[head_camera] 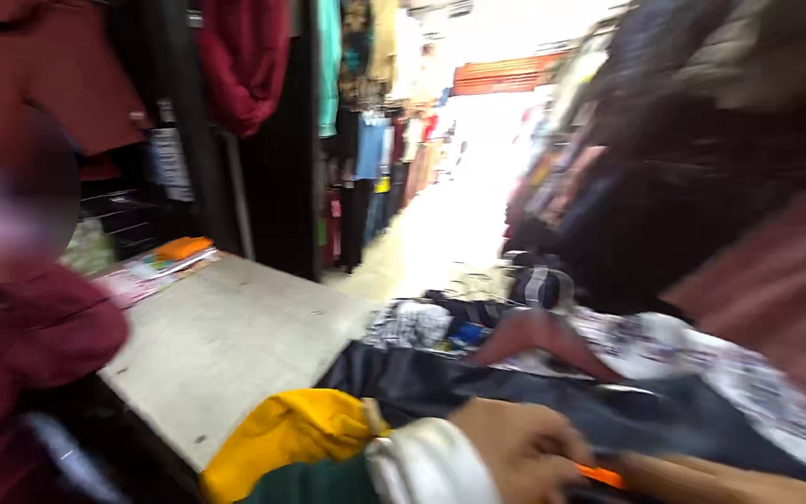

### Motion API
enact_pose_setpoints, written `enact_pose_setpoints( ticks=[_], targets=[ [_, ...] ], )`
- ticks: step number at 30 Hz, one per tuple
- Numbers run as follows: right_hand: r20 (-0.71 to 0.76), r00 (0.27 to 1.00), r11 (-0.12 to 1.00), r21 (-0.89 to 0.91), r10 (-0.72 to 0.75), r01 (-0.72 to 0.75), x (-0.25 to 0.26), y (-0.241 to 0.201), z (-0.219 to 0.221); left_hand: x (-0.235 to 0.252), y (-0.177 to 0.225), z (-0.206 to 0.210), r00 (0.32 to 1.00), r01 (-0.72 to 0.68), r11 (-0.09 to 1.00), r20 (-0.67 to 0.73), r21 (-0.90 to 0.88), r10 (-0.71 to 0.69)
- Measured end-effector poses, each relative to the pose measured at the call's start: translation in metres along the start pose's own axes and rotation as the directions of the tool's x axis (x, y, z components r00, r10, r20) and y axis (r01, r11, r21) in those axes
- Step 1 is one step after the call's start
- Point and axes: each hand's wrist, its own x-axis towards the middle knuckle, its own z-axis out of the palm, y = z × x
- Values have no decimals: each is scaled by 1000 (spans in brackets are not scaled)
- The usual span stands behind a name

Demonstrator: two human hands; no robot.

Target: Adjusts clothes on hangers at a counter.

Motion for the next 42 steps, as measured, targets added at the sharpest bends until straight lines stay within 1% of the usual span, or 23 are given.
enact_pose_setpoints(
  ticks=[2, 4, 7, 10, 11, 15, 17, 19, 23, 25, 27, 29, 30, 32, 33, 34, 35, 36, 37, 38, 39, 40, 42],
  targets=[
    [-44, 998, 998, -52, 42, -44, -7, 40, 13, 10, -7, 2, 999, -28, 1000, 39, -4, 28],
    [-84, 996, 998, -70, -4, -1, -9, 59, 22, 13, -9, 1, 995, -78, 997, 67, 29, 76],
    [-99, 994, 997, -74, -40, 33, -6, 64, 24, 19, -5, -8, 985, -130, 988, 125, 86, 119],
    [-107, 994, 998, -62, -29, 23, -3, 63, 22, 29, 9, -27, 967, -87, 985, 252, 152, 47],
    [-116, 993, 998, -61, -21, 14, -3, 62, 21, 31, 12, -30, 965, -94, 981, 256, 170, 48],
    [-141, 990, 999, -35, 10, -15, -1, 61, 19, 38, 2, -24, 969, -240, 961, 95, 141, 228],
    [-110, 993, 999, -15, 39, -41, 2, 60, 18, 38, -3, -19, 957, -289, 947, 31, 139, 288],
    [-88, 995, 999, 1, 52, -52, 5, 61, 16, 37, -7, -16, 945, -319, 928, -8, 192, 326],
    [-110, 993, 999, -10, -31, 30, 10, 71, 22, 38, -25, -11, 874, -430, 844, -85, 322, 478],
    [-124, 988, 996, -11, -90, 89, 13, 78, 27, 37, -32, -9, 852, -437, 822, -126, 365, 508],
    [-197, 968, 987, -21, -158, 157, 10, 88, 34, 34, -34, -7, 861, -421, 838, -139, 347, 489],
    [-343, 925, 986, -21, -165, 168, 1, 101, 30, 32, -32, -8, 894, -388, 870, -108, 304, 436],
    [-441, 888, 990, -15, -133, 140, -6, 104, 24, 31, -29, -10, 918, -356, 892, -75, 277, 389],
    [-632, 774, 999, 2, -36, 48, -14, 103, 8, 29, -25, -11, 959, -270, 932, -15, 244, 282],
    [-687, 727, 1000, 23, 9, 9, -13, 100, 4, 30, -22, -12, 975, -219, 948, 22, 230, 220],
    [-703, 711, 999, 42, 30, 0, -9, 97, 5, 30, -20, -13, 984, -177, 959, 56, 223, 169],
    [-676, 737, 998, 58, 24, 20, -3, 96, 10, 30, -18, -14, 987, -149, 964, 85, 221, 133],
    [-608, 794, 996, 67, -3, 55, 5, 95, 20, 30, -18, -13, 987, -149, 963, 90, 226, 132],
    [-516, 855, 993, 67, -49, 98, 13, 96, 31, 30, -20, -12, 985, -170, 957, 75, 235, 157],
    [-438, 893, 988, 58, -102, 141, 21, 98, 40, 30, -21, -12, 982, -191, 950, 61, 249, 181],
    [-399, 906, 985, 28, -143, 168, 25, 99, 44, 29, -23, -12, 979, -202, 942, 51, 266, 196],
    [-402, 901, 985, -16, -164, 171, 24, 102, 41, 30, -26, -12, 975, -219, 933, 28, 286, 221],
    [-506, 852, 990, -88, -138, 108, 13, 106, 25, 33, -30, -12, 969, -233, 921, -1, 312, 245]
  ],
)
